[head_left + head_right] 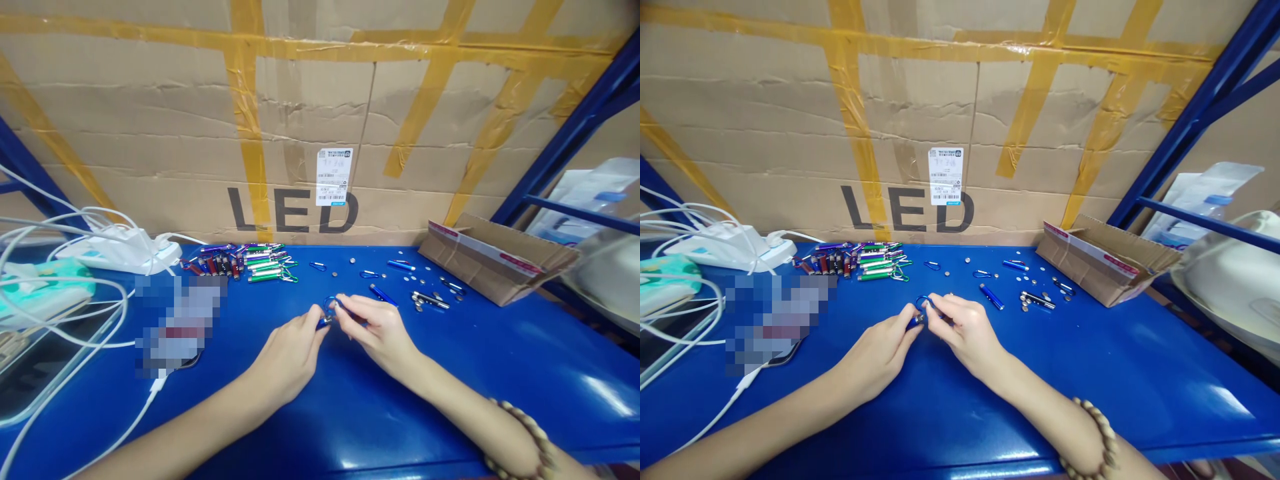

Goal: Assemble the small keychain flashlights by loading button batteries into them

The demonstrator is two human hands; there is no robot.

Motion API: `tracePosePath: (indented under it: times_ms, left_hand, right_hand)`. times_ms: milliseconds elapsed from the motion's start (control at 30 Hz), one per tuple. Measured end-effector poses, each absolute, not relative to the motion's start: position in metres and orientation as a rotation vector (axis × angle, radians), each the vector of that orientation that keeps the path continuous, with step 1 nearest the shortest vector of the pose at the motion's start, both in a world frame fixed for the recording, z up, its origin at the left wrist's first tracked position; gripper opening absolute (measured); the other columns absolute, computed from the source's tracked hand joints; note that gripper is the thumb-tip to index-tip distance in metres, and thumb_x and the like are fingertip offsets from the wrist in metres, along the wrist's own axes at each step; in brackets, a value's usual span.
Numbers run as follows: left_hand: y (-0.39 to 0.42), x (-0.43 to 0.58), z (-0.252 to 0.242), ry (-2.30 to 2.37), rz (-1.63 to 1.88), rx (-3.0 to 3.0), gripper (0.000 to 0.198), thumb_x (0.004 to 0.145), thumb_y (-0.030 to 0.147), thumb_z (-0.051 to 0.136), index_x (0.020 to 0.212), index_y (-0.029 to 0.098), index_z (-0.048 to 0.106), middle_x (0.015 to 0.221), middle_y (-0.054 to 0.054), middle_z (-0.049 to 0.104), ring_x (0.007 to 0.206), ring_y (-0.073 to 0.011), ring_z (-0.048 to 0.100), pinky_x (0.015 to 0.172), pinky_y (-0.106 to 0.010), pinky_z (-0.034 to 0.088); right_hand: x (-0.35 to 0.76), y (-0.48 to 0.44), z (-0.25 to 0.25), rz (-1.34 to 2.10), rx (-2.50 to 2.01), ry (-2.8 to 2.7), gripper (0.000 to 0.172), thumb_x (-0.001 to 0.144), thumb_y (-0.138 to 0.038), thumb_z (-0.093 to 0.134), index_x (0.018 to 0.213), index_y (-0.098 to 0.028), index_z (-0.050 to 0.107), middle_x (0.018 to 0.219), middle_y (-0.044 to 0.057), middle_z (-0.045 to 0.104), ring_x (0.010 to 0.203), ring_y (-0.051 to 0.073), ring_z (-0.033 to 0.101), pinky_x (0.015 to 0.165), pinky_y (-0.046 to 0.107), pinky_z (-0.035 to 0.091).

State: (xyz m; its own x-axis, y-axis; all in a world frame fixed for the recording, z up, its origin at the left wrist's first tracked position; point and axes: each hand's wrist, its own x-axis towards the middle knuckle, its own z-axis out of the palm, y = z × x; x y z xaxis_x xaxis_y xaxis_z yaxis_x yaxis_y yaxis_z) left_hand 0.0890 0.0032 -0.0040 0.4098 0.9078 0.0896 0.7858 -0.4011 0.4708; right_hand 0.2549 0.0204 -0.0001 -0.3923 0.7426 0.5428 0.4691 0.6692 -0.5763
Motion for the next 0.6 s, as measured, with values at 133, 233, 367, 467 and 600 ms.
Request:
tracePosePath:
  times_ms: [133, 233, 367, 467, 600]
  left_hand:
    - [0.0026, 0.0898, -0.0023, 1.557, 0.345, 2.304, 0.032, 0.092, 0.027, 0.026, 0.122, 0.017, 0.036, 0.109, -0.015, 0.064, 0.096, -0.0317, 0.063, 0.067, -0.035, 0.045]
    - [0.0013, 0.0900, -0.0003, 1.578, 0.323, 2.296, 0.033, 0.093, 0.028, 0.026, 0.122, 0.017, 0.037, 0.107, -0.015, 0.066, 0.096, -0.0318, 0.063, 0.065, -0.035, 0.045]
    - [0.0006, 0.0900, 0.0008, 1.637, 0.358, 2.279, 0.028, 0.093, 0.028, 0.025, 0.114, 0.019, 0.041, 0.095, -0.014, 0.069, 0.087, -0.0308, 0.066, 0.060, -0.032, 0.043]
    - [0.0019, 0.0896, -0.0001, 1.677, 0.393, 2.268, 0.022, 0.093, 0.028, 0.025, 0.105, 0.021, 0.042, 0.087, -0.011, 0.069, 0.082, -0.0292, 0.066, 0.057, -0.029, 0.040]
    - [0.0067, 0.0874, -0.0013, 1.613, 0.472, 2.266, 0.014, 0.093, 0.027, 0.027, 0.094, 0.023, 0.041, 0.087, -0.007, 0.068, 0.081, -0.0269, 0.066, 0.056, -0.027, 0.039]
  right_hand:
    - [0.2538, 0.0215, -0.0025, 0.375, -0.845, -2.153, 0.036, 0.092, -0.032, 0.037, 0.083, -0.012, 0.065, 0.066, 0.005, 0.057, 0.058, 0.012, 0.051, 0.060, 0.024, 0.044]
    - [0.2542, 0.0227, -0.0024, 0.377, -0.840, -2.179, 0.036, 0.093, -0.032, 0.036, 0.080, -0.012, 0.063, 0.069, 0.006, 0.059, 0.059, 0.012, 0.051, 0.061, 0.024, 0.043]
    - [0.2517, 0.0208, -0.0030, 0.395, -0.905, -2.140, 0.036, 0.093, -0.033, 0.036, 0.076, -0.014, 0.062, 0.063, 0.004, 0.057, 0.056, 0.012, 0.050, 0.063, 0.025, 0.044]
    - [0.2499, 0.0194, -0.0035, 0.439, -0.958, -2.107, 0.036, 0.092, -0.033, 0.036, 0.073, -0.014, 0.060, 0.059, 0.002, 0.053, 0.054, 0.011, 0.047, 0.059, 0.024, 0.043]
    - [0.2536, 0.0215, 0.0025, 0.576, -0.981, -2.162, 0.036, 0.091, -0.033, 0.039, 0.066, -0.014, 0.058, 0.055, 0.000, 0.051, 0.051, 0.010, 0.046, 0.053, 0.022, 0.040]
